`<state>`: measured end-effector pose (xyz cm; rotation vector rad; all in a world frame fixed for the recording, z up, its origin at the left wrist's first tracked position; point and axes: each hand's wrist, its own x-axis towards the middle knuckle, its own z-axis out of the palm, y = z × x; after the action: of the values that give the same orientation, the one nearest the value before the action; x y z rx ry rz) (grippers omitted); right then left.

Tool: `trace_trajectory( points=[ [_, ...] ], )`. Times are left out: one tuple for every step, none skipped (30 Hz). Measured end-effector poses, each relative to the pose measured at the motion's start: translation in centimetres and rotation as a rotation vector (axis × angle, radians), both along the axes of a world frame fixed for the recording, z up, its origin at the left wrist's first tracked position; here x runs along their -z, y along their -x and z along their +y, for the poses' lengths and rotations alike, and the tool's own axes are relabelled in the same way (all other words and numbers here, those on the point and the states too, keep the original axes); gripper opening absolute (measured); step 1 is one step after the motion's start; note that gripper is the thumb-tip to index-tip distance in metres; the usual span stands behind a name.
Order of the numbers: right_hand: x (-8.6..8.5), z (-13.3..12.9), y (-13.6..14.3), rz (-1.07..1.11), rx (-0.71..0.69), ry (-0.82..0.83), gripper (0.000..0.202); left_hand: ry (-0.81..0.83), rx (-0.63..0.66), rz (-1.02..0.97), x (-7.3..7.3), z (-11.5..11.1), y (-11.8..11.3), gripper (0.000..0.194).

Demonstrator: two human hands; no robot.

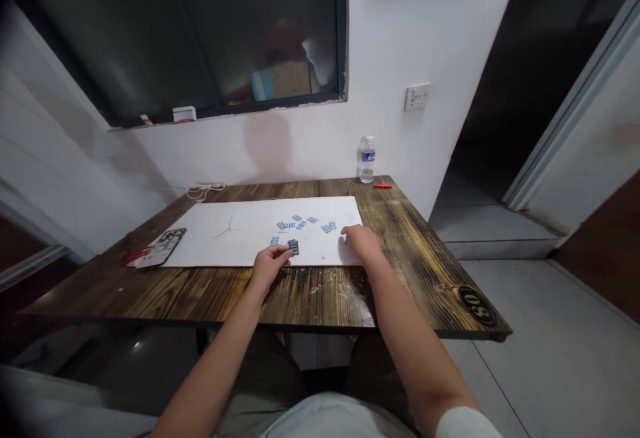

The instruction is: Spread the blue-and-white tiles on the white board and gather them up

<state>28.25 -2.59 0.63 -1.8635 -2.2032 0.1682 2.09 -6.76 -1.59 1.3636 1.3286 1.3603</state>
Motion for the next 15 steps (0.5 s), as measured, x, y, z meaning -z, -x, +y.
trace_trajectory(
  points=[
    [-0.06, -0.01, 0.03, -0.003, -0.005, 0.007, 0.036, 0.001, -0.001, -0.001, 0.05, 0.04, 0.02, 0.028],
    [-0.07, 0.02, 0.07, -0.011, -0.011, 0.012, 0.036, 0.003, -0.001, -0.004, 0.1, 0.08, 0.04, 0.028],
    [-0.04, 0.09, 0.12, -0.025, -0.018, 0.012, 0.036, 0.004, 0.001, -0.006, 0.15, 0.11, 0.06, 0.029],
    [0.03, 0.18, 0.17, -0.044, -0.025, 0.009, 0.035, 0.003, 0.002, -0.008, 0.21, 0.15, 0.08, 0.029],
    [0.13, 0.28, 0.23, -0.064, -0.031, 0.002, 0.035, 0.002, 0.003, -0.008, 0.26, 0.19, 0.09, 0.029],
    [0.23, 0.4, 0.3, -0.084, -0.037, -0.003, 0.035, 0.0, 0.006, -0.007, 0.3, 0.22, 0.11, 0.03],
    [0.32, 0.5, 0.38, -0.101, -0.038, -0.004, 0.035, -0.003, 0.007, -0.003, 0.35, 0.25, 0.12, 0.03],
    [0.38, 0.59, 0.46, -0.114, -0.037, 0.003, 0.035, -0.005, 0.009, 0.003, 0.39, 0.27, 0.14, 0.029],
    [0.4, 0.65, 0.55, -0.122, -0.033, 0.016, 0.035, -0.009, 0.011, 0.009, 0.42, 0.29, 0.15, 0.029],
    [0.39, 0.68, 0.64, -0.127, -0.027, 0.034, 0.035, -0.011, 0.011, 0.015, 0.45, 0.3, 0.17, 0.029],
    [0.34, 0.68, 0.72, -0.131, -0.022, 0.051, 0.036, -0.013, 0.01, 0.02, 0.47, 0.31, 0.18, 0.029],
    [0.28, 0.66, 0.8, -0.136, -0.022, 0.065, 0.035, -0.013, 0.009, 0.026, 0.48, 0.32, 0.19, 0.028],
    [0.21, 0.63, 0.86, -0.143, -0.027, 0.071, 0.035, -0.011, 0.009, 0.029, 0.48, 0.32, 0.19, 0.028],
    [0.14, 0.59, 0.91, -0.152, -0.035, 0.07, 0.035, -0.008, 0.009, 0.029, 0.47, 0.32, 0.19, 0.028],
    [0.08, 0.56, 0.94, -0.162, -0.048, 0.065, 0.034, -0.004, 0.008, 0.026, 0.46, 0.32, 0.19, 0.028]
  ],
)
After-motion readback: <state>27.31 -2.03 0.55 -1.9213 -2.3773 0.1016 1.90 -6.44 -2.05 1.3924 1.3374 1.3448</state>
